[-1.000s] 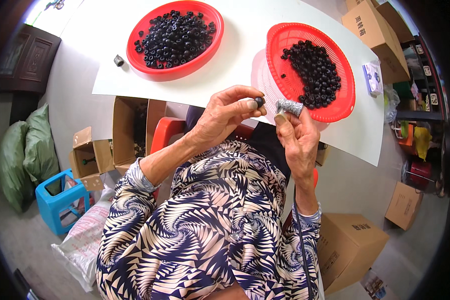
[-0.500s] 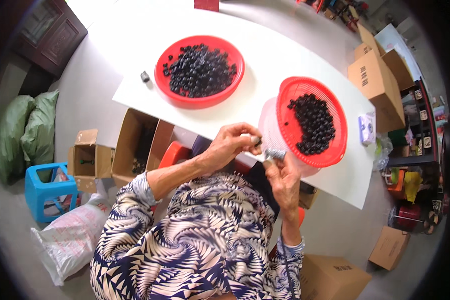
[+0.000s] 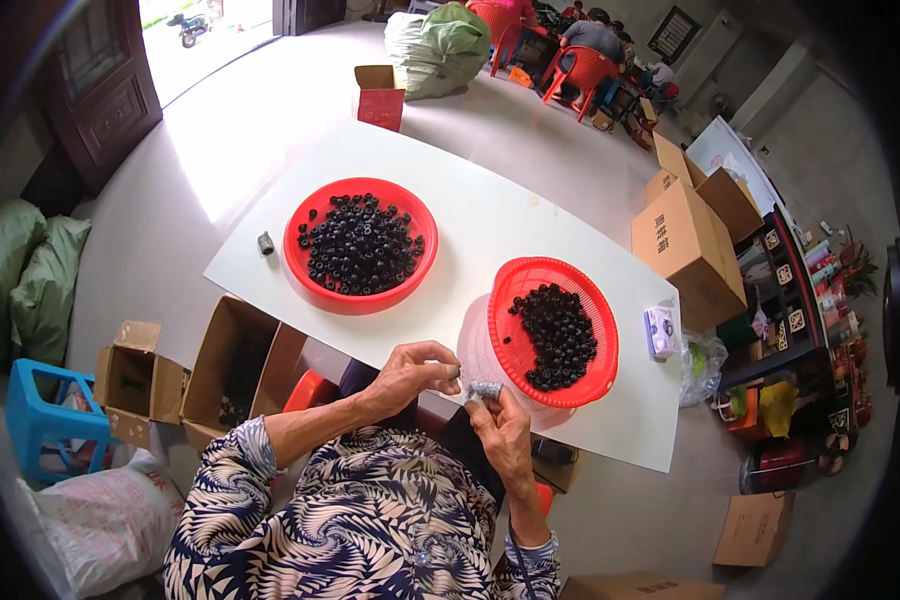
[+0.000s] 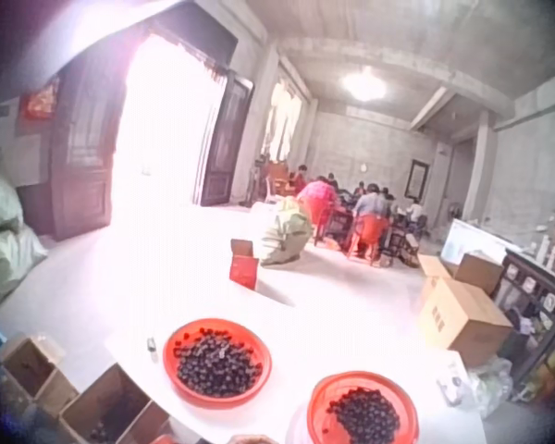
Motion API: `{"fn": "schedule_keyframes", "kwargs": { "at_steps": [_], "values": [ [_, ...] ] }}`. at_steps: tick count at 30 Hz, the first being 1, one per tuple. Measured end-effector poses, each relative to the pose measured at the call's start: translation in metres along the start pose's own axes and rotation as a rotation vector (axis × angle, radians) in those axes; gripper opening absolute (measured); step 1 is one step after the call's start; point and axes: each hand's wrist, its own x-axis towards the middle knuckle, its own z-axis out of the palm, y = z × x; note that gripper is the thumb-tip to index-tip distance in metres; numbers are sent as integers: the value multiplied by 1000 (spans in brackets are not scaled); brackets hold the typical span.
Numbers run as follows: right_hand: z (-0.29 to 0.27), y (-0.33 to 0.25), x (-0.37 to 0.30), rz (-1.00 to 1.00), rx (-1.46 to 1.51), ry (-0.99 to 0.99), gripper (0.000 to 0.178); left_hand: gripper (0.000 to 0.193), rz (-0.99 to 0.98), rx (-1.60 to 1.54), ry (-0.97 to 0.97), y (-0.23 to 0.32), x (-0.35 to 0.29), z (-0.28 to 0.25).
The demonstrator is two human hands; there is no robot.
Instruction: The person assembles small black parts into an assembly base by hand.
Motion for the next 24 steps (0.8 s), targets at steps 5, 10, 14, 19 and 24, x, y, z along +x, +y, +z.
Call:
{"fn": "schedule_keyframes", "kwargs": {
  "at_steps": [5,10,14,19,24],
  "values": [
    [-5,2,4,-15,-19,4,17,17,-30,13,56,-1,6,6],
    [-8,0,0,33,-49,1,22,20,-106,13,32,-7,5,2],
    [-5,-1,-3,27,-62,-13,22,16,-75,55,-2,-6,-3,3],
    [-1,0,-2,0,-12,-41,17,21,-40,122,10,-3,-9,-1],
    [-3,0,-2,25,51,-24,21,20,-39,269,38,7,-5,4]
  ]
}}
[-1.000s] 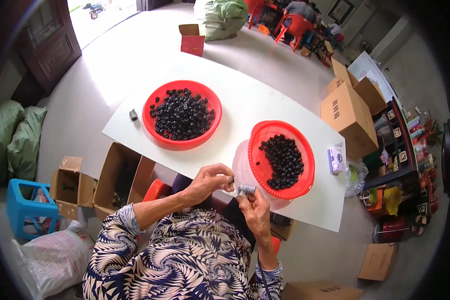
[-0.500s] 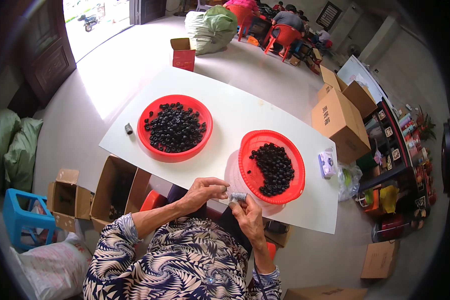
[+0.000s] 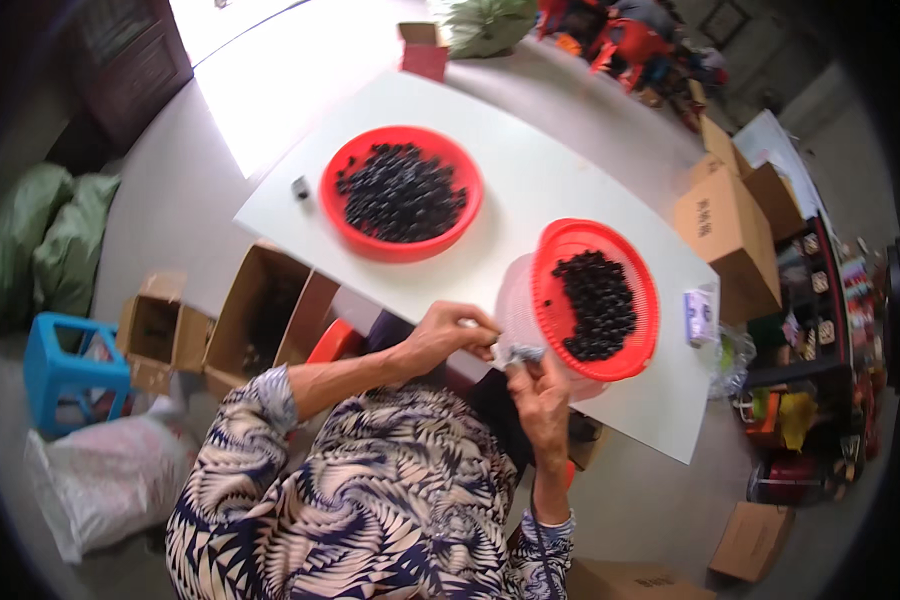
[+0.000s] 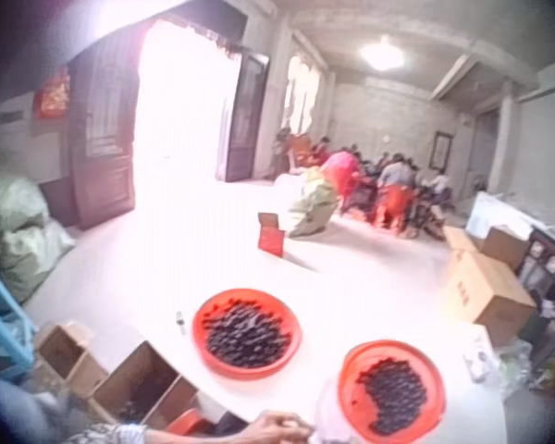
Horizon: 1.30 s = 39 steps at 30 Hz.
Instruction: The person assembles small black parts into an assembly base by hand.
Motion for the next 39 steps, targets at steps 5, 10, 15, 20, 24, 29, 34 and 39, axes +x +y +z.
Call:
{"fn": "schedule_keyframes", "kwargs": {
  "at_steps": [5,10,15,20,24,29,34,39],
  "values": [
    [-7,-1,3,23,-55,25,18,11,203,59,150,27,8,-7],
    [-9,3,3,10,-121,45,18,13,634,775,598,66,41,-80],
    [-10,-1,3,-126,-282,-3,19,13,509,888,726,87,73,-150],
    [-13,-2,1,-204,-309,-3,18,14,573,1098,690,107,91,-106],
    [-9,-9,-6,-170,-248,-47,24,11,590,979,126,100,110,-19],
    [-8,-25,-12,-154,-294,-110,29,15,715,1236,-495,61,158,53],
    [-9,-23,-13,-128,-269,-122,31,13,624,1543,-621,35,182,78],
    [-12,-20,-11,-156,-295,-122,31,11,611,1641,-684,25,193,78]
  ]
}}
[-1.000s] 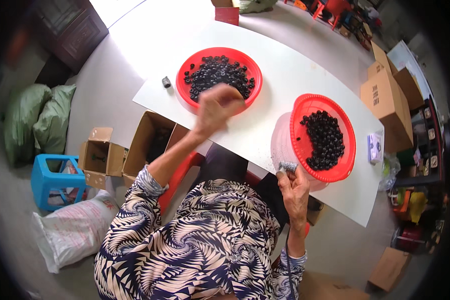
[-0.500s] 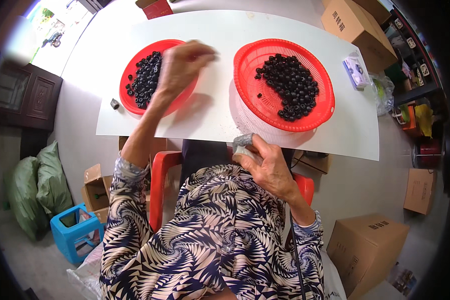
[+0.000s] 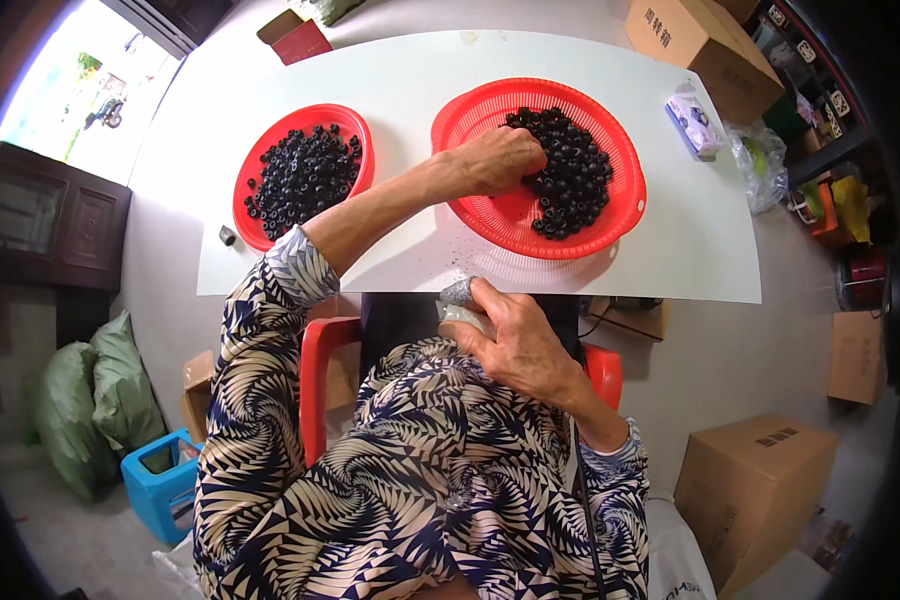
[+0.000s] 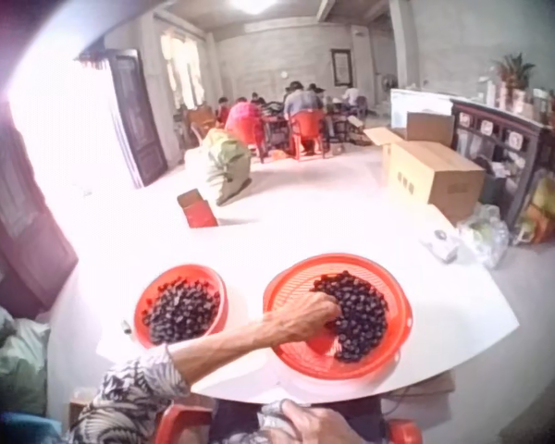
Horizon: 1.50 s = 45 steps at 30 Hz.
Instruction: The person assembles small black parts into an assembly base by hand.
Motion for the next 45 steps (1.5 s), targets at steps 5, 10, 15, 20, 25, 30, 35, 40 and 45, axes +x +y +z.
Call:
{"fn": "schedule_keyframes", "kwargs": {
  "at_steps": [5,10,15,20,25,30,35,40,45],
  "values": [
    [0,-1,0,15,-43,-24,31,11,-56,-81,-16,-4,-4,2],
    [3,0,-1,11,-59,-26,31,16,-61,-180,-23,5,-13,-19],
    [4,4,1,35,-62,-31,29,20,-273,-986,260,33,-61,-59],
    [4,9,5,35,-79,-12,30,18,-250,-1708,463,56,-126,-41],
    [9,27,10,133,0,35,25,20,-407,-1892,571,83,-165,-24],
    [12,31,13,195,48,21,21,21,-362,-2021,660,89,-180,-6],
    [16,39,12,172,84,42,20,22,-390,-2005,717,95,-183,1],
    [13,17,16,250,85,29,18,22,-402,-2006,715,96,-184,0],
    [10,17,14,279,116,52,17,21,-457,-1866,691,96,-187,-3]
  ]
}}
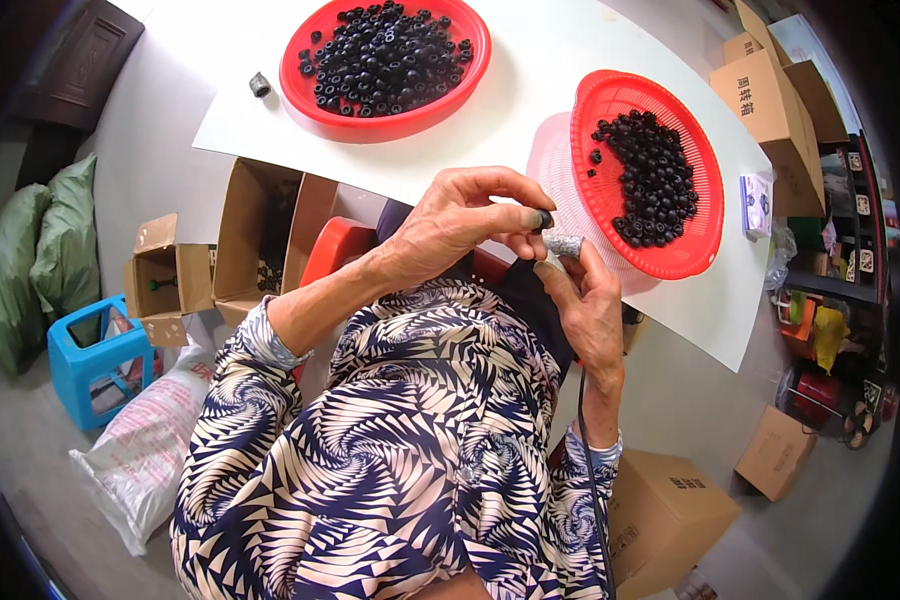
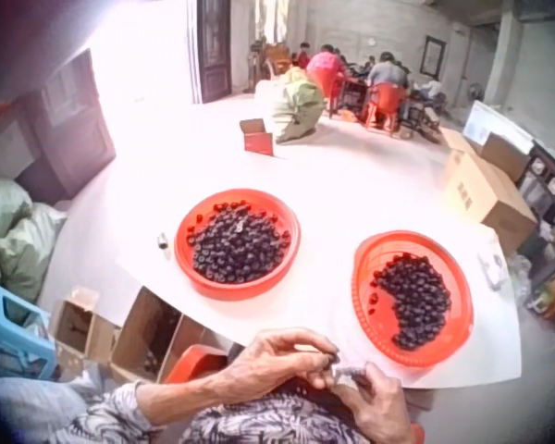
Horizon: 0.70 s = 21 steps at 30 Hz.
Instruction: The person assembles small black parts into an assembly base by hand.
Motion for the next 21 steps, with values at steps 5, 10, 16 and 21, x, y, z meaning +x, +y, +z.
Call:
{"fn": "schedule_keyframes", "kwargs": {
  "at_steps": [5,10,16,21],
  "values": [
    [-3,-7,-5,-90,56,75,18,18,9,146,11,7,-4,3],
    [-7,-22,-14,-118,65,149,26,15,47,102,57,3,-5,9],
    [-3,-37,-18,-208,16,118,31,19,-26,35,34,-5,-3,7],
    [1,-41,-15,-269,-91,136,31,19,-51,-166,-23,-11,-3,3]
  ]
}}
